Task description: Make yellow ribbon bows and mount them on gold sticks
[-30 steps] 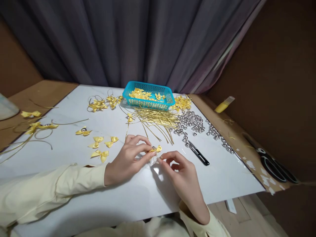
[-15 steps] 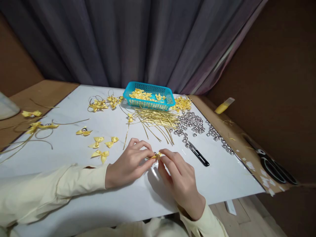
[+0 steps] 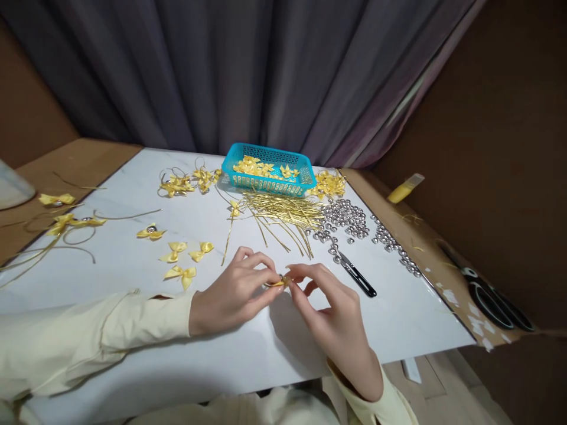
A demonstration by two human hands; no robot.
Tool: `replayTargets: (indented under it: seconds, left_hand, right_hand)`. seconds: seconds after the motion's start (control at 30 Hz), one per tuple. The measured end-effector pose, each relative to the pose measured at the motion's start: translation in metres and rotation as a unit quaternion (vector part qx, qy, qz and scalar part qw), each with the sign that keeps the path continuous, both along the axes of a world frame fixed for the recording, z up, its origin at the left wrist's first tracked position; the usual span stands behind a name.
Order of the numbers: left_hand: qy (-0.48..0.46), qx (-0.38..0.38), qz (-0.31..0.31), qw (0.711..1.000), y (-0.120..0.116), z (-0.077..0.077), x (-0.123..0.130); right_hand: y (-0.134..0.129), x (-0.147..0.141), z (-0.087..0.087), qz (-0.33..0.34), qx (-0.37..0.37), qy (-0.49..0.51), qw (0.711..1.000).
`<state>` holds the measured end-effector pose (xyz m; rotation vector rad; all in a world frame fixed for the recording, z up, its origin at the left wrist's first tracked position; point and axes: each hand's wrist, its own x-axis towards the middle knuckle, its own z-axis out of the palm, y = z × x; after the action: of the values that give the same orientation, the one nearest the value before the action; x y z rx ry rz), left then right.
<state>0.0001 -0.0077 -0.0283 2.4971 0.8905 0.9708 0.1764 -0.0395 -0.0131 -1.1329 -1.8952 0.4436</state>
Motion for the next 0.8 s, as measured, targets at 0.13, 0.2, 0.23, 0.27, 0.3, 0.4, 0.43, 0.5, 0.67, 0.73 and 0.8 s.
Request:
replayTargets:
  seconds: [0.13,0.2,0.23,0.27,0.3,0.4,0.43,0.5,0.67,0.73,0.8]
  left_hand:
    - [0.006,0.002,0.012,1.0,-0.0013,0.0016,0.0006]
    - [0.005,-0.005,0.016,1.0,-0.0014,0.0017,0.001]
    - [0.003,-0.01,0.017,1.0,-0.0013,0.0015,0.0012]
    - [0.002,-0.016,0.017,1.0,-0.0012,0.0012,0.0013]
    - [0.001,-0.022,0.017,1.0,-0.001,0.0008,0.0014]
    - [-0.005,-0.034,0.015,0.999,-0.0003,-0.0005,0.0014]
    - [-0.008,-0.04,0.014,0.999,-0.0001,-0.0009,0.0013]
    - [-0.012,-0.055,0.015,0.998,0.0002,-0.0015,0.0013]
    - [-0.021,-0.091,0.011,0.996,0.0003,-0.0014,0.0015]
    - [-0.022,-0.102,0.009,0.994,0.0,-0.0011,0.0016]
    - [-0.024,-0.113,0.009,0.993,-0.0003,-0.0011,0.0017]
  right_hand:
    - [-0.001,-0.0007,0.0008,-0.026,-0.049,0.042,0.998]
    - [0.0,-0.0002,0.0001,-0.025,-0.075,0.072,0.994]
    - [0.0007,0.0003,-0.0003,-0.023,-0.087,0.086,0.992]
    - [0.0014,0.0008,-0.0007,-0.021,-0.098,0.1,0.99]
    - [0.0021,0.0013,-0.001,-0.02,-0.109,0.113,0.987]
    - [0.0035,0.0024,-0.0014,-0.024,-0.131,0.141,0.981]
    - [0.0037,0.0026,-0.0014,-0.026,-0.134,0.148,0.979]
    - [0.0039,0.0029,-0.0016,-0.03,-0.136,0.163,0.977]
    - [0.0044,0.0031,-0.002,-0.034,-0.14,0.192,0.971]
    - [0.0046,0.003,-0.002,-0.034,-0.146,0.201,0.968]
    - [0.0048,0.0028,-0.0019,-0.03,-0.152,0.21,0.965]
